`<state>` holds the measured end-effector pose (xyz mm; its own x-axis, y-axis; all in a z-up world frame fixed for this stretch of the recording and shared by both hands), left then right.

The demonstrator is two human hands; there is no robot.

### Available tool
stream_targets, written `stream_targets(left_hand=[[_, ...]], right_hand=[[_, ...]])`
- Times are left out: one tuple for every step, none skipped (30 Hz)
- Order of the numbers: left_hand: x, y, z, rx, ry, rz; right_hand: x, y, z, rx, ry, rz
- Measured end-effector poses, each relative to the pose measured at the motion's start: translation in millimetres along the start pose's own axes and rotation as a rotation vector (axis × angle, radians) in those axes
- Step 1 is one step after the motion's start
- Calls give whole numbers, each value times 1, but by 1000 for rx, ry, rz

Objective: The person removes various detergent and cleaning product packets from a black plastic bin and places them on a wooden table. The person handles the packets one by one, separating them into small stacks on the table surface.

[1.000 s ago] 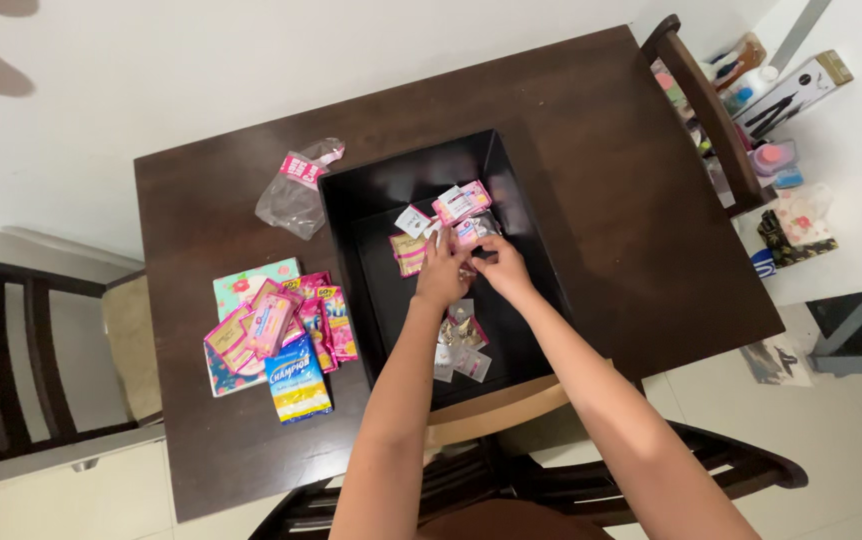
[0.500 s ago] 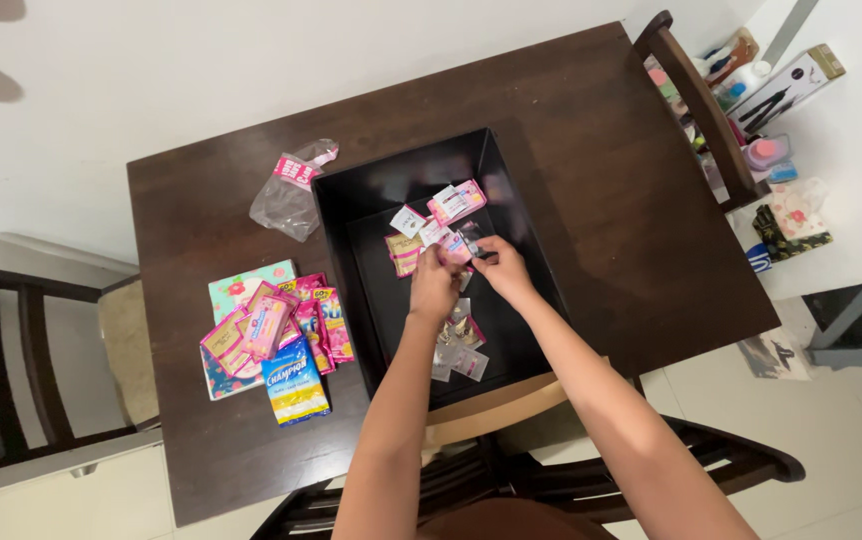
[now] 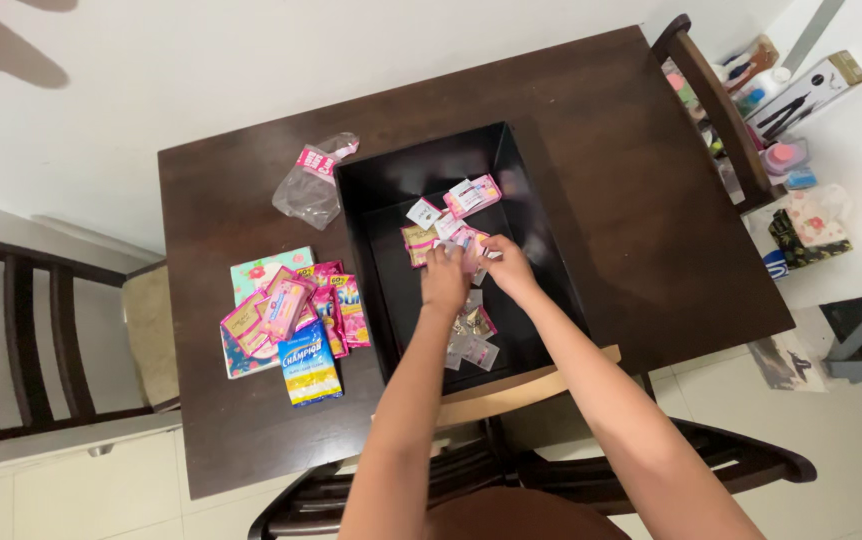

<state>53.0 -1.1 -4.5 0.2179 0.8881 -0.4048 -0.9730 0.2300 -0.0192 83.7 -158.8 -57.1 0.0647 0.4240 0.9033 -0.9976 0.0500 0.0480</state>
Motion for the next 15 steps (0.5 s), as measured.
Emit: stream_targets(left_hand=[[-3,0,-5,4,-39,-8],[-5,1,-13,63,-35,-2],[-6,3,-23,122,-32,3],[-6,4,-34,181,-28,7],[-5,4,-41,149,-35,8],[-2,4,-47,116,-41,9],[0,4,-53,86,-47,10],[3,4,-59,85,-17,25],[8,5,-61,82,12,43],[13,6,-61,79,40,62],[16,7,-58,71,44,66],[19,8,-52,64,48,69],[20,10,-45,57,53,71],[22,12,-35,39,112,72],[24,14,-24,22,170,71]], right_hand=[[-1,1,0,12,-6,-33],[-2,1,0,23,-11,-67],[-2,1,1,32,-17,-101],[-1,1,2,33,-25,-103],[-1,1,3,32,-34,-105],[0,1,4,30,-42,-107],[-1,1,6,25,-30,-109],[-2,2,9,20,-19,-111],[-1,1,9,20,-8,-110],[-1,1,10,20,-23,-104],[-1,0,11,24,-38,-98],[0,0,11,27,-54,-91],[-1,0,10,34,-58,-111],[-1,1,11,42,-62,-130],[-1,1,10,48,-67,-150]])
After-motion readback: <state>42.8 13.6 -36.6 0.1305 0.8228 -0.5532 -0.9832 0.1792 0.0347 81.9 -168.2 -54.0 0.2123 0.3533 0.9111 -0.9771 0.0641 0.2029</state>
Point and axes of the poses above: each hand's wrist, its own y-axis away from the middle knuckle, its own z-axis out of the back of the hand, x = y × z, the point moved 4 cm from there along -y, towards the middle knuckle, and after that the axes turned 7 degrees about -z, right-handed, at the moved point
